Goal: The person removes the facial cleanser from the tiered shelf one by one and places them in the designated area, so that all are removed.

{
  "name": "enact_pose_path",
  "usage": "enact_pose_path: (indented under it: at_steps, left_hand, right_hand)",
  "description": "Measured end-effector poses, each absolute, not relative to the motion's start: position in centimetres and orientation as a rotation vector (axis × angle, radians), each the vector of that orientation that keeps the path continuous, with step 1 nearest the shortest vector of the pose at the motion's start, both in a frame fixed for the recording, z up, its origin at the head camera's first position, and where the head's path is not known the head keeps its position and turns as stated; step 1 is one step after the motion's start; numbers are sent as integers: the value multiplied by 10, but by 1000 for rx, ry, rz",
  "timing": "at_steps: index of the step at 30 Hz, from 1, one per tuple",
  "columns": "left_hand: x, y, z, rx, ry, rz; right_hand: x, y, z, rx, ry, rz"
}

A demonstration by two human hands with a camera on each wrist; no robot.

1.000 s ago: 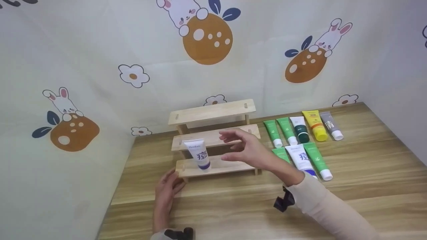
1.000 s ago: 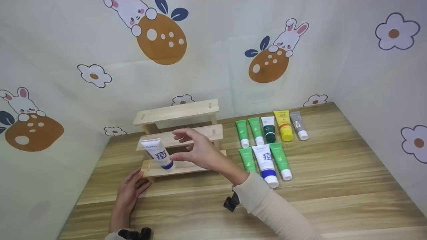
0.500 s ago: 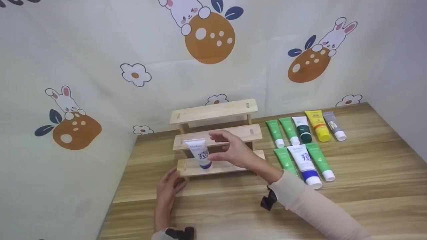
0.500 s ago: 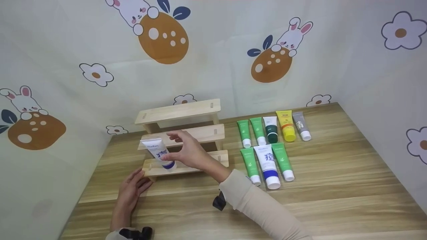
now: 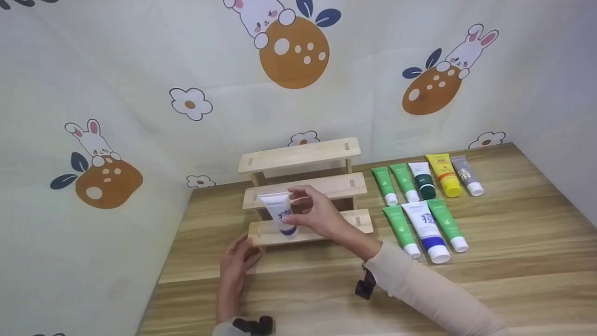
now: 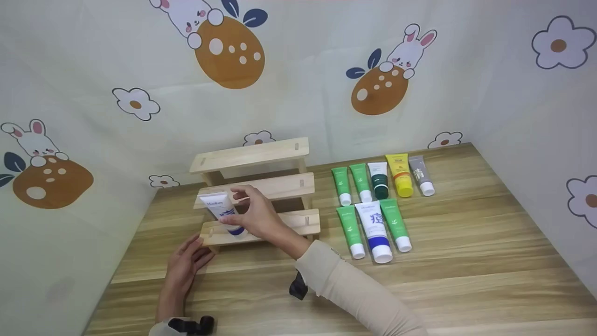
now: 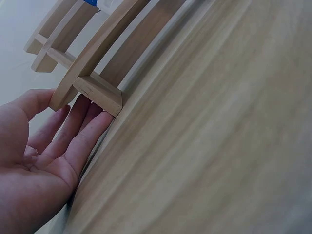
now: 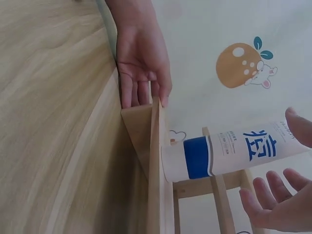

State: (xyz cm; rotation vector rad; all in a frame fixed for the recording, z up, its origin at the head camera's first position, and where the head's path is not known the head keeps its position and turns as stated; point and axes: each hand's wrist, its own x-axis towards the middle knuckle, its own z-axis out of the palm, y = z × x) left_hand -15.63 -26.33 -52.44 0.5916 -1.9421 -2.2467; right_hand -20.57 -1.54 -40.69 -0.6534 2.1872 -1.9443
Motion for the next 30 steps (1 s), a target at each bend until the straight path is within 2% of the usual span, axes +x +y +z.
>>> enact_pose_path:
  at_steps: [6,30]
  left_hand:
    - [-157,-265,-526,566,-1960,-2243]
    - [-156,-266,-525,548,-1938,-2255]
  right_hand:
    - [-207,-22,-409,-576,2174,-1982]
    - [-207,-31,-426,-592,2306,-2043]
